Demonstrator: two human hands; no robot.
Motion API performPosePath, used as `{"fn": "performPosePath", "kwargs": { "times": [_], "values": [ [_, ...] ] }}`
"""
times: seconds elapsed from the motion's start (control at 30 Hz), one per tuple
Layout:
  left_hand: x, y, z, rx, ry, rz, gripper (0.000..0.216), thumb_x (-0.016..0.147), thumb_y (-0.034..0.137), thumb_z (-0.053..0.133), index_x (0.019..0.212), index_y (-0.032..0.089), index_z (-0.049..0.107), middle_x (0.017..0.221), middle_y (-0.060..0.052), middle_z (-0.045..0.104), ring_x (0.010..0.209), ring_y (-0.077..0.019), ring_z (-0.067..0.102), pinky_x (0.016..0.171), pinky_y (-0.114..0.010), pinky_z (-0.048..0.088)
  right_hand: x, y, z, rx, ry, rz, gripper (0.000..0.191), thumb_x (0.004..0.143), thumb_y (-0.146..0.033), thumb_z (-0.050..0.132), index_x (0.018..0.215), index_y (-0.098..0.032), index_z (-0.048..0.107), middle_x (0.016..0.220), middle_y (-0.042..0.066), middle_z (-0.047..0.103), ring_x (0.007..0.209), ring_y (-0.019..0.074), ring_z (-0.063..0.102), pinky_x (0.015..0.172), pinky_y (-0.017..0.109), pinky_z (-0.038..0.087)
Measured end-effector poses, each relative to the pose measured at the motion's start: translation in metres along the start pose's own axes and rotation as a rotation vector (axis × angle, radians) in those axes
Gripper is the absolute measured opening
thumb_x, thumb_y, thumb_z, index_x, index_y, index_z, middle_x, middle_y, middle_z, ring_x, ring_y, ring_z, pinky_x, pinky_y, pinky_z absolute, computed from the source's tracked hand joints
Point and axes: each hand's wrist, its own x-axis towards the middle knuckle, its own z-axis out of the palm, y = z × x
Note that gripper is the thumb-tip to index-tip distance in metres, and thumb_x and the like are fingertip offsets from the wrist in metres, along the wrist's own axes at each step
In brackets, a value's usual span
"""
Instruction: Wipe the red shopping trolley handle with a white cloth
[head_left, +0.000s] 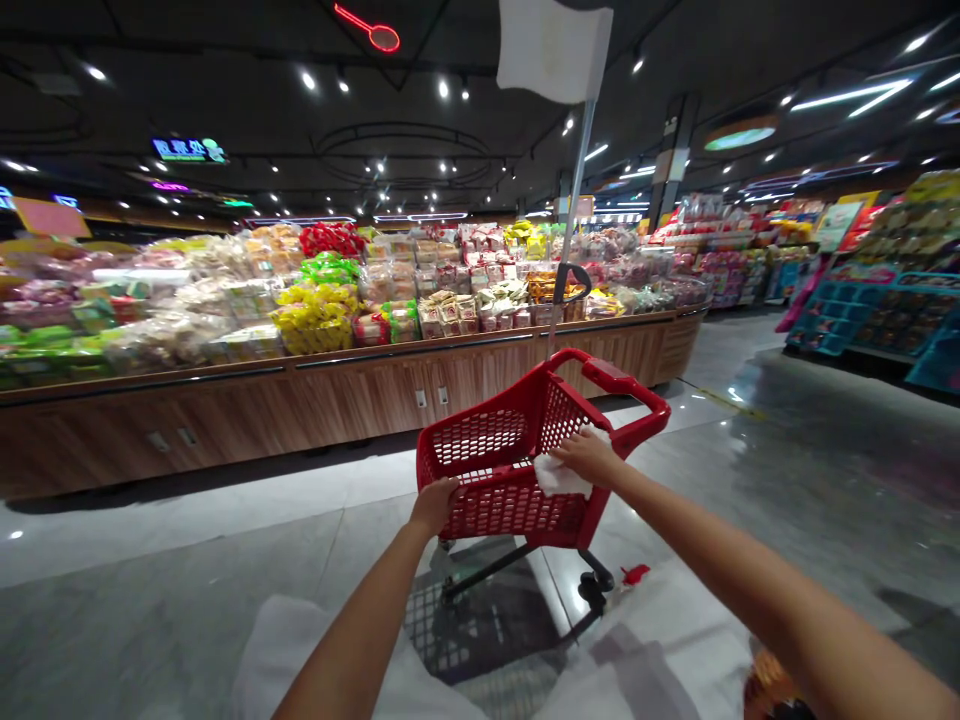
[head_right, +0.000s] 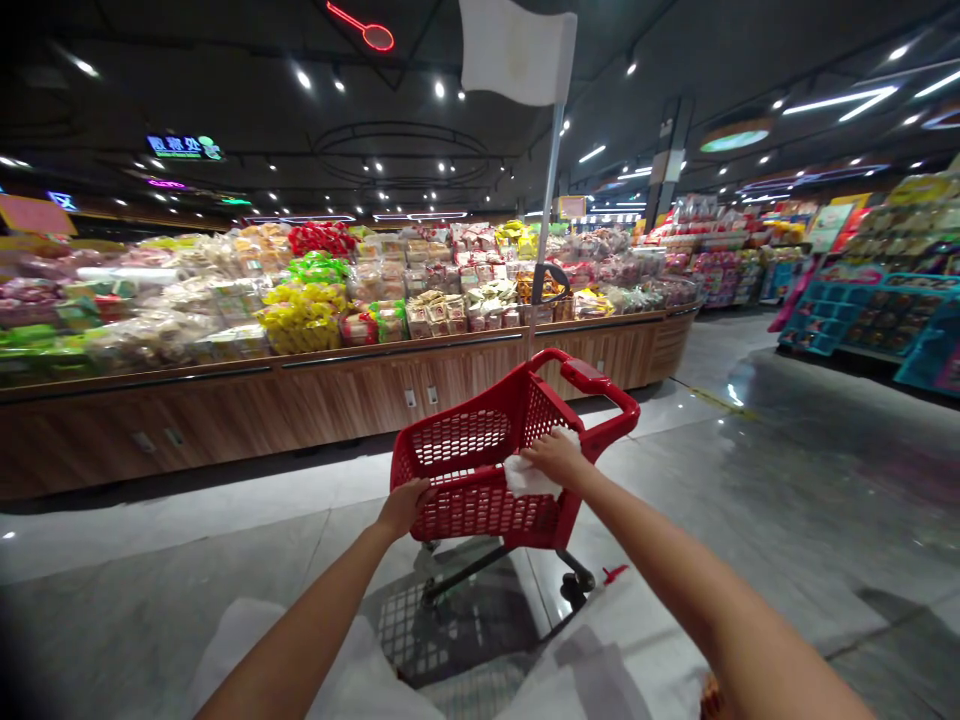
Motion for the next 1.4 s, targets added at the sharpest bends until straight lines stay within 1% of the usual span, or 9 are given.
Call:
{"fn": "performPosePath", "kwargs": {
  "times": [0.13,0.23,0.57,0.67,0.77,0.97,1.07,1.17,1.4],
  "values": [
    [-0.007,0.001,0.006,0.001,0.048,-0.005,0.036,0.098,0.036,0.032,0.094,0.019,0.064,0.094,-0.006,0.069,0.087,-0.0198,0.063,0.076,-0.030,0.041,-0.037,0.054,-0.023,-0.111,0.007,-0.005,0.028,0.090,-0.019,0.050,0.114,-0.025,0.062,0.101,0.009,0.067,0.092,0.0219,0.057,0.080,0.035,0.028],
    [-0.007,0.007,0.007,0.023,0.068,-0.035,0.037,0.098,0.040,0.032,0.097,0.021,0.064,0.096,-0.005,0.068,0.090,-0.0201,0.062,0.077,-0.030,0.040,-0.044,0.060,-0.027,-0.103,0.026,0.072,0.025,0.090,-0.027,0.053,0.113,-0.026,0.063,0.105,0.010,0.066,0.095,0.0236,0.057,0.082,0.037,0.028],
    [-0.012,0.010,0.012,0.076,0.122,-0.095,0.039,0.098,0.042,0.032,0.097,0.021,0.064,0.096,-0.006,0.069,0.090,-0.0221,0.063,0.074,-0.030,0.039,0.062,-0.106,0.016,0.072,-0.020,-0.077,0.036,0.095,-0.027,0.042,0.130,-0.026,0.051,0.102,0.008,0.067,0.088,0.0212,0.062,0.074,0.031,0.040],
    [-0.018,0.003,0.009,0.034,0.101,-0.077,0.037,0.098,0.041,0.033,0.096,0.021,0.065,0.097,-0.005,0.069,0.093,-0.0207,0.062,0.076,-0.029,0.040,0.073,-0.124,0.017,0.094,-0.030,-0.116,0.039,0.095,-0.021,0.039,0.131,-0.027,0.049,0.102,0.008,0.067,0.086,0.0200,0.062,0.072,0.030,0.041],
    [-0.025,-0.007,0.002,-0.027,0.050,-0.044,0.037,0.098,0.040,0.032,0.098,0.022,0.064,0.101,-0.004,0.069,0.096,-0.0186,0.062,0.079,-0.028,0.041,0.057,-0.094,0.009,0.071,-0.070,-0.130,0.037,0.093,-0.018,0.042,0.126,-0.027,0.054,0.100,0.008,0.067,0.085,0.0198,0.062,0.071,0.029,0.040],
    [-0.036,-0.011,-0.007,0.004,0.049,-0.093,0.036,0.098,0.037,0.031,0.098,0.022,0.063,0.102,-0.004,0.068,0.098,-0.0191,0.060,0.083,-0.029,0.040,-0.021,0.031,-0.021,-0.098,-0.010,-0.113,0.031,0.090,-0.019,0.049,0.118,-0.026,0.060,0.099,0.009,0.067,0.090,0.0203,0.060,0.075,0.031,0.034],
    [-0.037,-0.003,-0.009,0.024,0.050,-0.118,0.037,0.099,0.037,0.029,0.098,0.020,0.062,0.102,-0.005,0.068,0.098,-0.0192,0.060,0.081,-0.030,0.040,-0.037,0.049,-0.025,-0.160,0.066,-0.045,0.029,0.092,-0.028,0.049,0.118,-0.026,0.060,0.105,0.010,0.065,0.092,0.0213,0.058,0.078,0.033,0.032],
    [-0.035,0.008,-0.008,0.034,0.067,-0.144,0.038,0.099,0.035,0.027,0.101,0.019,0.062,0.105,-0.006,0.067,0.100,-0.0203,0.059,0.081,-0.030,0.040,-0.018,0.013,-0.014,-0.152,0.056,-0.010,0.029,0.091,-0.035,0.050,0.116,-0.025,0.061,0.099,0.009,0.066,0.090,0.0228,0.058,0.078,0.035,0.031],
    [-0.033,0.011,-0.001,-0.005,0.060,-0.156,0.035,0.098,0.033,0.030,0.103,0.020,0.063,0.107,-0.006,0.067,0.104,-0.0211,0.058,0.086,-0.031,0.040,0.069,-0.141,0.020,0.031,0.030,-0.052,0.043,0.096,-0.030,0.040,0.139,-0.034,0.040,0.102,0.008,0.065,0.088,0.0202,0.059,0.076,0.034,0.034]
  ]
}}
